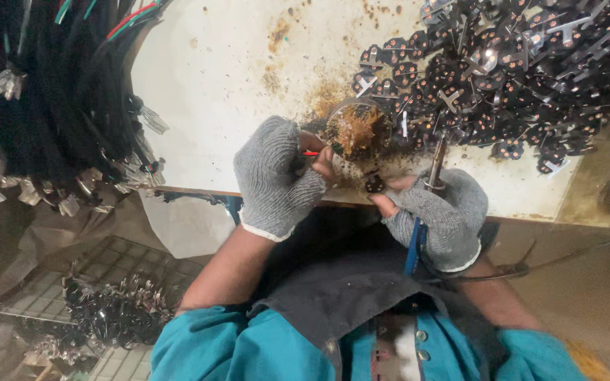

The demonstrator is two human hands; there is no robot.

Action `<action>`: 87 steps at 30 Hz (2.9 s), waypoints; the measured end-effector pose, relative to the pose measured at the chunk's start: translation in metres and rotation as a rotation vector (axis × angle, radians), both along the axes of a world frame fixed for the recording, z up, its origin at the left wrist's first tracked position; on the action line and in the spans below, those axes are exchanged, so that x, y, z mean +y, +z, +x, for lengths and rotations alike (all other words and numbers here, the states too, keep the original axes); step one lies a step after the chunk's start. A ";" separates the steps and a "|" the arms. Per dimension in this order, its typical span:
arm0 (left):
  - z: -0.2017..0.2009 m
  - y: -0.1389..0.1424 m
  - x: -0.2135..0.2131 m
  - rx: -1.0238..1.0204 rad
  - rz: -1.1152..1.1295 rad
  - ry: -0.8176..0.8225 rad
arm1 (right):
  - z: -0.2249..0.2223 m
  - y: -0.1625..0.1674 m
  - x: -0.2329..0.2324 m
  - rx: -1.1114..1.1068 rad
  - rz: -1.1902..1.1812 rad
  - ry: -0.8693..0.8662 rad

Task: The person solders wires to electrical plug connectors at a workbench. They hold a wire against a plug terminal, dip it into flux, and use a soldering iron to solder the joint, then set the finished plug aside and repeat with new wires and plugs.

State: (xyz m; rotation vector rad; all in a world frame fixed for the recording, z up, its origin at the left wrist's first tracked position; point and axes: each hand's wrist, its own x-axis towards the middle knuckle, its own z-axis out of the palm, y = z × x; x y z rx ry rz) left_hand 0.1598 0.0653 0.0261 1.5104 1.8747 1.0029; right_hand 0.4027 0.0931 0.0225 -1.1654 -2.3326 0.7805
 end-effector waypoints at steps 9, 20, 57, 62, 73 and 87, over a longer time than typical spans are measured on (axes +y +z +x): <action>0.009 0.006 -0.027 -0.037 -0.051 -0.226 | -0.005 0.001 0.001 0.056 -0.056 0.057; 0.028 0.003 -0.022 0.128 -0.161 -0.342 | 0.046 -0.005 -0.011 0.179 -0.019 0.171; 0.031 -0.006 -0.024 0.177 -0.082 -0.339 | 0.067 -0.066 -0.047 -0.190 -0.885 0.191; 0.031 -0.004 -0.023 0.187 -0.069 -0.324 | 0.075 -0.053 -0.049 -0.117 -0.461 0.129; 0.029 -0.006 -0.022 0.182 -0.031 -0.328 | 0.045 -0.031 -0.026 -0.414 -0.936 0.243; 0.029 -0.004 -0.022 0.174 -0.120 -0.343 | 0.059 -0.041 -0.029 -0.287 -0.628 0.412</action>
